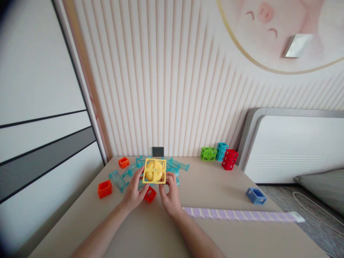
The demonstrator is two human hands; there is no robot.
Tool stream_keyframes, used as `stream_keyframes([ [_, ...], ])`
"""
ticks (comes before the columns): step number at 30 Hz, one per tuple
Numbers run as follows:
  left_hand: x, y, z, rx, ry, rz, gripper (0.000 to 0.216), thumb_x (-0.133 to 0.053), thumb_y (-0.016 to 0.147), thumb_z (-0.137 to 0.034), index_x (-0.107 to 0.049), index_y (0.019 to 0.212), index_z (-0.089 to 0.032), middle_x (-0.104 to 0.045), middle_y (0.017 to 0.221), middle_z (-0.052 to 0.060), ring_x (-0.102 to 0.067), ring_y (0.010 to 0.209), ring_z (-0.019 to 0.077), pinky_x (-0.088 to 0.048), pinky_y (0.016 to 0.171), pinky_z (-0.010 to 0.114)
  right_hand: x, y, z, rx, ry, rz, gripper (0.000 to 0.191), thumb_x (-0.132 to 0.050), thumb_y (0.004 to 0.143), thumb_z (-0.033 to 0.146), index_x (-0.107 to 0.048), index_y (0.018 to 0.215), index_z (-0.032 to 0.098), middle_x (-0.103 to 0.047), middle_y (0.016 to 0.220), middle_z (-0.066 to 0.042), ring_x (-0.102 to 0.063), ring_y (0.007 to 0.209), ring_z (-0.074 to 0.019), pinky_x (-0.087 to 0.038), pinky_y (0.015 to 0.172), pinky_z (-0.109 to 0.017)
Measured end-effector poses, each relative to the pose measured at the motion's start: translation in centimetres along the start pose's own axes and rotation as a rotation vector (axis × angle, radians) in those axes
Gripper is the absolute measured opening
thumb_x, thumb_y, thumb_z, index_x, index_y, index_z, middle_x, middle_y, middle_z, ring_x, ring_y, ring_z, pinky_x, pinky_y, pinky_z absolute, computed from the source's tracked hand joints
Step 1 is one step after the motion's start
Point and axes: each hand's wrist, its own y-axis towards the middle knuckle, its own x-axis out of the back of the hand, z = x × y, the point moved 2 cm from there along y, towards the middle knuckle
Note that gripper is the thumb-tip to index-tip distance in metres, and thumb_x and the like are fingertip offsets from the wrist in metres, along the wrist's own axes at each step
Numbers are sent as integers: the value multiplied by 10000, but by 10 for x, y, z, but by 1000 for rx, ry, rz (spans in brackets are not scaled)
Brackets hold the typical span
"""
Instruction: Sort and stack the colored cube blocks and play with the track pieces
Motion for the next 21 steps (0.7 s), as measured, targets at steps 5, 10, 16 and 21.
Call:
stream_keyframes([
  [5, -1, 0, 0, 10, -92, -2, 575, -494, 967, -222, -278, 1500, -239, -494, 1427, 177, -518, 1329, 277, -572, 951, 386, 7, 1, 3, -13, 21, 107, 184, -511, 992, 375, -626, 1057, 247, -544, 1278, -118, -324, 1422, -265, -429, 1075, -393],
  [10, -2, -2, 1, 118, -241, -5, 507, -488, 957, -232, -346, 1443, -206, -483, 1447, 193, -535, 1317, 286, -578, 944, 402, 3, -4, 0, -60, 122, 166, 202, -561, 971, 395, -619, 1093, 245, -478, 1406, -128, -253, 1477, -273, -420, 1089, -394],
  [16, -4, -5, 1, 143, -250, 9, 538, -466, 949, -209, -308, 1463, -177, -556, 1391, 206, -651, 1173, 262, -589, 910, 392, -5, -5, -5, -190, 396, 80, 313, -703, 891, 355, -504, 1125, 290, -458, 1458, -91, -630, 1131, -229, -509, 982, -404],
  [21, -4, -5, 2, 126, -128, -35, 587, -442, 917, -147, -305, 1487, -172, -554, 1416, 188, -588, 1269, 266, -542, 996, 413, -7, -8, -6, -243, 417, 143, 628, -712, 885, 380, -369, 1403, 289, -651, 1247, -104, -651, 1094, -247, -495, 1006, -443],
])
